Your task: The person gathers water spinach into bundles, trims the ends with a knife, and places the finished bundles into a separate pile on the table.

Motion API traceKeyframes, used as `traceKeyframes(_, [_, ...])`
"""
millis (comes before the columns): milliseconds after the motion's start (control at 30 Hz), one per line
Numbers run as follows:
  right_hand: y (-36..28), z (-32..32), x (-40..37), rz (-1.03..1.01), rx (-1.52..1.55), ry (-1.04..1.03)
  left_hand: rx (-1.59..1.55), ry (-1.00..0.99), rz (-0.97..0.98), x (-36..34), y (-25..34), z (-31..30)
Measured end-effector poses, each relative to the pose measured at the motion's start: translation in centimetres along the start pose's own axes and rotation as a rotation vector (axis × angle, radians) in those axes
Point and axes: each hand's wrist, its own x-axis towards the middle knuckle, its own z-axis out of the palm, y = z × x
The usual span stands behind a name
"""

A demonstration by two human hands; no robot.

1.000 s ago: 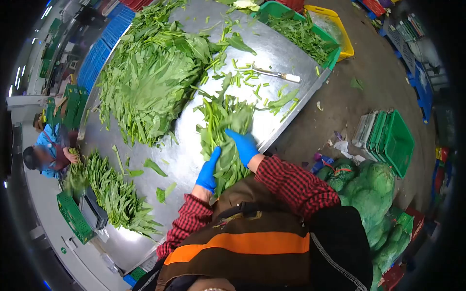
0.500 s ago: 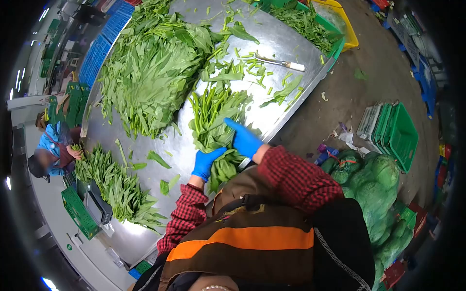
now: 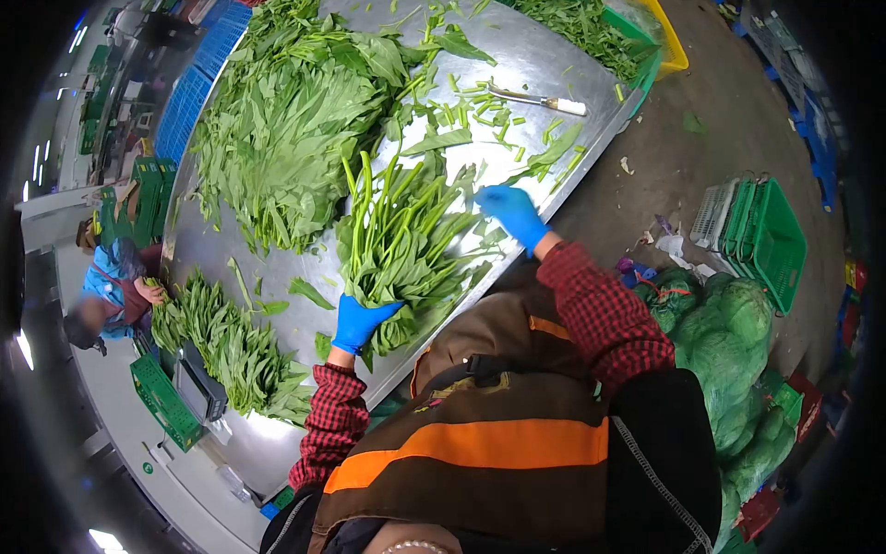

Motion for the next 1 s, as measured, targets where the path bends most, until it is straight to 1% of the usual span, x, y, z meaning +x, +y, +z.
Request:
traceKeyframes(33, [0.7,-1.6,0.7,0.049,0.1,0.2,0.017,0.017,-0.007,-0.6,0.8,-0.4])
traceKeyframes(67, [-1.3,-2.6,0.6,0.165,0.064,0.334,0.015,0.02,-0.01,-0.9,0.6,-0.7])
traceKeyframes(100, [-1.5,-3.1,1.2,0.202,0.048,0.438,0.041,0.009,-0.008,-1.2,0.5,-1.0])
traceKeyframes(133, [-1.4,-2.7,1.4,0.202,0.047,0.436,0.067,-0.002,-0.003,-1.2,0.5,-1.2])
traceKeyframes(167, [-1.2,-1.8,1.7,0.127,0.028,0.232,0.028,-0.001,-0.028,-1.3,0.6,-1.2])
traceKeyframes(200, [-2.8,0.0,1.4,0.055,0.01,0.029,0.028,-0.001,-0.031,-1.5,0.4,-1.0])
traceKeyframes(267, [-6.9,4.4,0.1,0.255,-0.242,-0.264,0.015,0.007,-0.015,-1.3,-0.2,-0.4])
traceKeyframes(300, [-8.3,6.1,-0.5,0.21,-0.385,-0.299,-0.013,0.019,-0.035,-1.2,-1.3,0.0])
traceKeyframes(333, [-9.0,7.0,-0.9,0.165,-0.526,-0.333,0.119,0.03,0.005,-1.3,-1.5,0.1])
traceKeyframes(367, [-8.6,6.8,-0.7,0.163,-0.524,-0.33,0.139,0.033,0.027,-1.3,-1.7,0.1])
traceKeyframes(400, [-7.6,6.3,-0.5,0.284,-0.278,-0.262,0.158,0.038,0.046,-1.4,-1.5,0.1])
traceKeyframes(433, [-5.9,5.6,-0.2,0.402,-0.03,-0.196,0.093,0.059,0.033,-1.7,-1.9,-0.1])
traceKeyframes(467, [-2.2,3.9,0.7,0.332,0.04,-0.113,0.092,0.063,0.031,-2.0,-2.0,-0.3])
traceKeyframes(500, [-1.5,2.0,1.1,0.355,-0.022,0.004,0.111,0.037,0.009,-2.3,-2.1,-0.6])
traceKeyframes(533, [0.6,0.1,2.1,0.366,-0.091,0.219,0.129,0.01,-0.011,-2.4,-2.2,-0.9])
traceKeyframes(567, [1.3,-1.9,2.8,0.359,-0.085,0.332,0.136,-0.019,-0.014,-2.7,-1.9,-1.2])
traceKeyframes(600, [1.7,-3.1,3.5,0.312,0.041,0.427,0.134,-0.019,-0.015,-3.0,-1.9,-1.4])
traceKeyframes(667, [0.5,-4.2,4.3,0.354,0.063,0.228,0.132,-0.054,0.019,-3.4,-1.8,-1.8])
traceKeyframes(733, [-0.9,-1.8,4.4,0.187,0.031,-0.207,0.149,-0.084,0.015,-3.6,-1.4,-1.8])
traceKeyframes(767, [-1.5,0.2,3.6,0.182,0.152,-0.365,0.157,-0.115,0.082,-3.6,-0.9,-1.8])
traceKeyframes(800, [-1.7,1.7,3.7,0.193,-0.07,-0.551,0.167,-0.144,0.149,-3.6,-0.5,-1.8])
traceKeyframes(833, [-3.5,2.7,2.8,0.164,-0.233,-0.635,0.113,-0.188,0.176,-3.3,-0.7,-2.0])
traceKeyframes(867, [-5.3,3.4,2.2,0.133,-0.397,-0.719,0.119,-0.184,0.175,-3.4,-0.6,-2.6])
traceKeyframes(933, [-3.5,2.0,2.9,0.177,-0.146,-0.726,0.109,-0.203,0.118,-3.7,0.8,-3.6])
traceKeyframes(967, [-2.5,0.8,3.2,0.049,-0.203,-0.557,0.163,-0.197,0.127,-3.9,1.0,-4.1])
traceKeyframes(1000, [-2.9,-1.0,3.5,0.405,-0.101,-0.355,0.19,-0.168,0.129,-4.0,1.1,-4.6])
